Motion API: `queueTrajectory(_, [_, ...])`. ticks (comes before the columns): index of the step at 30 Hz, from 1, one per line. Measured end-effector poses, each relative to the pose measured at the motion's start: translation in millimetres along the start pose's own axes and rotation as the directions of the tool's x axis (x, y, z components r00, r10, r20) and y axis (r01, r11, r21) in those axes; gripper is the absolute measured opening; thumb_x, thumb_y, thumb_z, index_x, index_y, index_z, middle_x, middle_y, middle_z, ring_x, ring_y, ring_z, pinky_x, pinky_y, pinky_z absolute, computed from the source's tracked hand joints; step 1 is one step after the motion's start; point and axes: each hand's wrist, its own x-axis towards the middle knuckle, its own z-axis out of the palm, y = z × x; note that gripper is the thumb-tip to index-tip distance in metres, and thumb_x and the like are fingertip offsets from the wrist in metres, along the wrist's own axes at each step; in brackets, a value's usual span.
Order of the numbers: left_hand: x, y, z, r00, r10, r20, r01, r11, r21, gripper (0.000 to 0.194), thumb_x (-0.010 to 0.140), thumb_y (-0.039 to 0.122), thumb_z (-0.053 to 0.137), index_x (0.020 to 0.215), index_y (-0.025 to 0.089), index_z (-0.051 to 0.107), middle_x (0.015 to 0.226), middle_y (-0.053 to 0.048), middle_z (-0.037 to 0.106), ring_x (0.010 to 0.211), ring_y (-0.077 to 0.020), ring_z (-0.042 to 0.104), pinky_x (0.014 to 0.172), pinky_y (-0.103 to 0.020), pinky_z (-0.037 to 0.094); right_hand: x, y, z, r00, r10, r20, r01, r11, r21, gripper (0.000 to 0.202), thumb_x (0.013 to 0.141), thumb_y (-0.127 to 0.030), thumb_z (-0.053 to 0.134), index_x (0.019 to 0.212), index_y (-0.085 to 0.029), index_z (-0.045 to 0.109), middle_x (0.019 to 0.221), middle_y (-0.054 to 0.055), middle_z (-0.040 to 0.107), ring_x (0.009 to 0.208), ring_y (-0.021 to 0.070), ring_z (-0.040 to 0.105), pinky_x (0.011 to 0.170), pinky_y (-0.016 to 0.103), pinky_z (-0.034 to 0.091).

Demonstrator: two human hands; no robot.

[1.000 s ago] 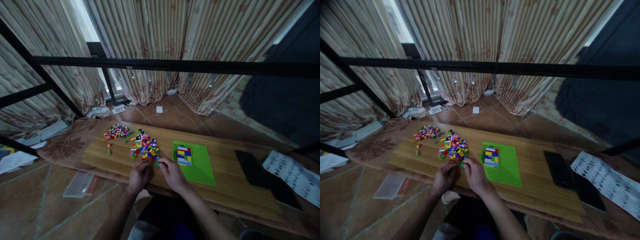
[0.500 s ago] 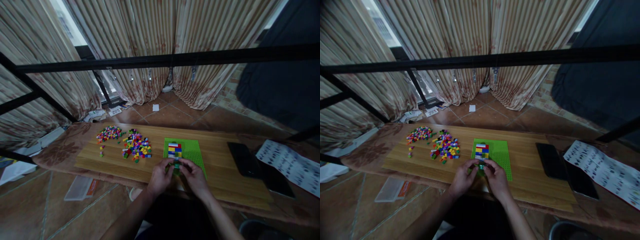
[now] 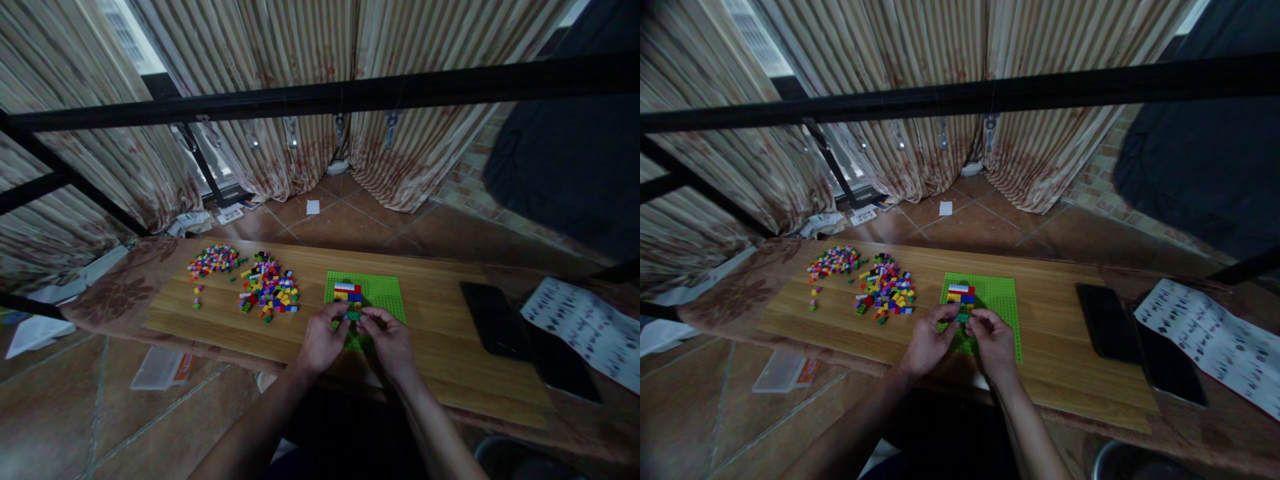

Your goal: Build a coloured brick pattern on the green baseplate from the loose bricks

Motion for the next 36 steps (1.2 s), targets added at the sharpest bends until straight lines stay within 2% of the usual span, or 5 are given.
queueTrajectory(11, [20.8,3.4,-5.1,0.995,0.068,-0.077,-0.039,0.942,0.333,0.025,0.085,0.014,0.054,0.107,0.022,0.061,0.1,-0.005,0.065,0.096,-0.0217,0.059,0.089,-0.038,0.049,28.9,0.5,8.0,0.993,0.039,-0.114,-0.036,0.999,0.031,0.033,0.061,-0.041,0.075,0.081,-0.018,0.067,0.066,0.0,0.068,0.06,0.0166,0.065,0.063,0.034,0.056])
queueTrajectory(15, [25.6,2.4,-4.7,0.99,0.084,-0.111,-0.036,0.923,0.383,0.026,0.084,0.016,0.055,0.11,0.019,0.059,0.104,-0.008,0.062,0.1,-0.0237,0.056,0.092,-0.04,0.046,33.0,2.0,8.6,0.989,0.027,-0.147,-0.039,0.996,-0.079,0.029,0.064,-0.041,0.07,0.081,-0.017,0.068,0.062,0.0,0.066,0.054,0.0158,0.062,0.054,0.03,0.052])
queueTrajectory(18, [27.5,-0.5,-5.1,0.986,0.082,-0.144,-0.023,0.927,0.375,0.03,0.082,0.017,0.059,0.112,0.019,0.059,0.11,-0.009,0.059,0.105,-0.0253,0.053,0.095,-0.042,0.044,32.3,3.0,7.2,0.986,-0.008,-0.166,-0.027,0.978,-0.206,0.031,0.066,-0.044,0.068,0.081,-0.016,0.07,0.061,0.001,0.066,0.052,0.0152,0.058,0.049,0.028,0.046])
queueTrajectory(30, [38.3,-7.3,-4.8,0.992,-0.043,-0.122,0.07,0.972,0.225,0.03,0.08,0.023,0.064,0.11,0.019,0.061,0.109,-0.008,0.061,0.107,-0.0228,0.056,0.097,-0.039,0.046,31.3,8.8,8.3,0.962,-0.22,-0.162,0.123,0.878,-0.462,0.032,0.074,-0.044,0.059,0.086,-0.017,0.072,0.083,0.009,0.073,0.075,0.0211,0.066,0.072,0.032,0.049])
queueTrajectory(36, [44.8,-13.2,2.3,0.984,-0.115,-0.136,0.135,0.98,0.145,0.04,0.076,0.024,0.069,0.115,0.017,0.06,0.108,-0.009,0.062,0.103,-0.0223,0.058,0.092,-0.037,0.049,28.1,10.3,8.5,0.963,-0.222,-0.153,0.127,0.873,-0.471,0.034,0.077,-0.045,0.057,0.087,-0.016,0.071,0.084,0.01,0.073,0.077,0.0219,0.066,0.073,0.033,0.049])
